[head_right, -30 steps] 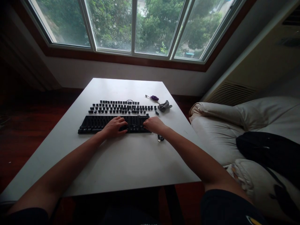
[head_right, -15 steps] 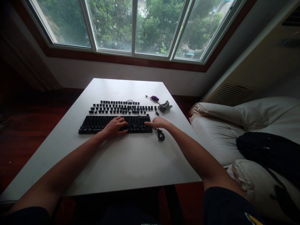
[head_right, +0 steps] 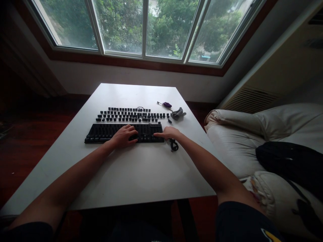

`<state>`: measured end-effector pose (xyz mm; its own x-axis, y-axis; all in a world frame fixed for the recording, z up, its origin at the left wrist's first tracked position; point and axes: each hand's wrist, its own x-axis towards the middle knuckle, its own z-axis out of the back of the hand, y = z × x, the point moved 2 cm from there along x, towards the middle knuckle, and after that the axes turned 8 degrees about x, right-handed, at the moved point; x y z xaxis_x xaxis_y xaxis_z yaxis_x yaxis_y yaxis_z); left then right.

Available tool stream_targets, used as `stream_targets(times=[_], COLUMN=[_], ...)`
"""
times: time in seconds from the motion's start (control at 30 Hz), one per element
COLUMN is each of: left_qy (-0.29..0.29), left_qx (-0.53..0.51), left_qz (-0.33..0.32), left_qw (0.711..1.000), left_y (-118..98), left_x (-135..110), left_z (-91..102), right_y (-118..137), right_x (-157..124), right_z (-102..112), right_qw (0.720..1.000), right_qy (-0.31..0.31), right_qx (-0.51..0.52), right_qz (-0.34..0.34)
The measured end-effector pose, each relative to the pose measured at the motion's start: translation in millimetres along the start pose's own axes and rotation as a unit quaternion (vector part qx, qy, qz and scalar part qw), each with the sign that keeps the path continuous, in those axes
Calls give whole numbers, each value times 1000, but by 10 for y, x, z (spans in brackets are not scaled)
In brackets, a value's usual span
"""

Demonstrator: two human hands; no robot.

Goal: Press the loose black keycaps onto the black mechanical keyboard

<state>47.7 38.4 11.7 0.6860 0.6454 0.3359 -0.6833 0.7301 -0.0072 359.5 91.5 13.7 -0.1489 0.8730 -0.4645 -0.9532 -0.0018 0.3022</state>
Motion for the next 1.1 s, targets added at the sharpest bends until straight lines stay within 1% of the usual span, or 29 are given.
stream_targets(times=[0.2, 0.33, 0.43, 0.5, 0.53, 0.57, 0.63, 0.67, 0.7, 0.73, 0.8, 0.87, 0.97, 1.1], left_qy=[2, 2, 2, 3, 4, 4, 3, 3, 3, 3, 4, 4, 5, 5], left_qx=[2, 2, 0, -1, -1, 0, 1, 1, 1, 0, 0, -2, -3, -2], left_qz=[1, 2, 3, 1, 0, -1, -4, -4, -4, -3, -2, -2, -3, -2], left_qw=[1000, 1000, 1000, 1000, 1000, 1000, 1000, 1000, 1000, 1000, 1000, 1000, 1000, 1000], left_y=[-3, -8, -7, -3, -1, 2, 7, 9, 10, 10, 10, 9, 9, 12], left_x=[-1, -7, -10, -10, -10, -10, -7, -6, -5, -3, -3, -4, -7, -10], left_z=[-10, 0, 17, 26, 29, 30, 28, 25, 22, 19, 17, 21, 32, 38], right_y=[-41, -24, -14, -24, -36, -54, -96, -117, -135, -150, -170, -176, -167, -157], right_x=[34, 14, 11, 31, 50, 73, 131, 164, 202, 244, 340, 438, 557, 642], right_z=[-42, -46, -11, 50, 96, 151, 267, 315, 349, 368, 367, 336, 287, 254], right_qw=[1000, 1000, 999, 999, 998, 996, 984, 974, 965, 958, 955, 958, 961, 961], right_qy=[-22, -19, -2, -6, -27, -64, -170, -221, -258, -280, -282, -259, -235, -224], right_qx=[21, 22, 33, 49, 57, 60, 50, 38, 26, 17, 13, 28, 60, 89], right_qz=[2, 1, -2, -5, -8, -8, 3, 18, 37, 58, 95, 118, 130, 138])
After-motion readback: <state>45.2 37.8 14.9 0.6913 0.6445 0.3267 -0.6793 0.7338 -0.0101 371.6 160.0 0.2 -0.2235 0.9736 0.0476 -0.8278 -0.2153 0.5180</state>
